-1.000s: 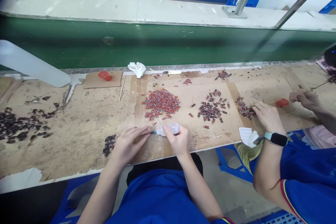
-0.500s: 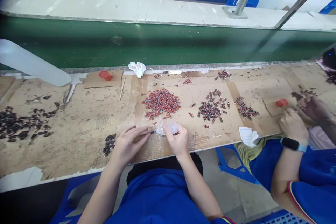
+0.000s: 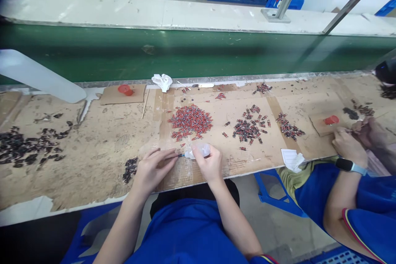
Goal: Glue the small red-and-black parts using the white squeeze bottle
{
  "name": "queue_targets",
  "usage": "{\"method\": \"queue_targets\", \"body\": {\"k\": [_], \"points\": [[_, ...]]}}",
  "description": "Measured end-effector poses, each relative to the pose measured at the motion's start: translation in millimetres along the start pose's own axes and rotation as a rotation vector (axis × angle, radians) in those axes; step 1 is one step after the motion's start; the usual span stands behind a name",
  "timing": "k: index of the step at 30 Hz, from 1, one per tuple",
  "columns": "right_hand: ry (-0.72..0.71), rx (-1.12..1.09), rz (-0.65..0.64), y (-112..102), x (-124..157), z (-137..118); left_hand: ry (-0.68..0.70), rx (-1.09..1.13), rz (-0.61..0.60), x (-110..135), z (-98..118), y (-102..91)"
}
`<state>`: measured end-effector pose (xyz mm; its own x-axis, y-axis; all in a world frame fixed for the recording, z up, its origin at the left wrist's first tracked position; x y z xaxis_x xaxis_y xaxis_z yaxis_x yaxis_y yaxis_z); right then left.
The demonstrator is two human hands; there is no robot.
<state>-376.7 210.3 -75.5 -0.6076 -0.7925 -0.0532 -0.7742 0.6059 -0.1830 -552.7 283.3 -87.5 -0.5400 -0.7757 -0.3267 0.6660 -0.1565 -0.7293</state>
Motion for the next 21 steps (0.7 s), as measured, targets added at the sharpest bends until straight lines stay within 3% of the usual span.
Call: {"method": "queue_targets", "body": {"k": [8,12,18,21], "points": [[0.007,-0.050,0.156,-19,3,3,-0.025,-0.014,-0.012,0,2,-1.6],[-0.066,0.110,0.277,-42,8,3,-0.021,-0.034,0.025,-8,7,-5.2],[-0.434,0.619,0.350,-50,15,0,-0.040,-0.039,0.079,-30,15,3.2],[-0.572,0.703,0.371,-44,19,-8,-0.012,-0.086,0.139,-37,16,10.7]]}}
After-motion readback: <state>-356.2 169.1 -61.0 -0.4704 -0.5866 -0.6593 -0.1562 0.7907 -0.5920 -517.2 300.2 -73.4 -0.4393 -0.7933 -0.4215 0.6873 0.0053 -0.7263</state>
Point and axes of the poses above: each hand's wrist, its own x-axis away from the middle knuckle, its own y-axis out of the palm, z = x × y, the point moved 3 cm from there along -x, towards the middle knuckle, and after that the axes turned 6 degrees about -y, right-handed, at the moved point
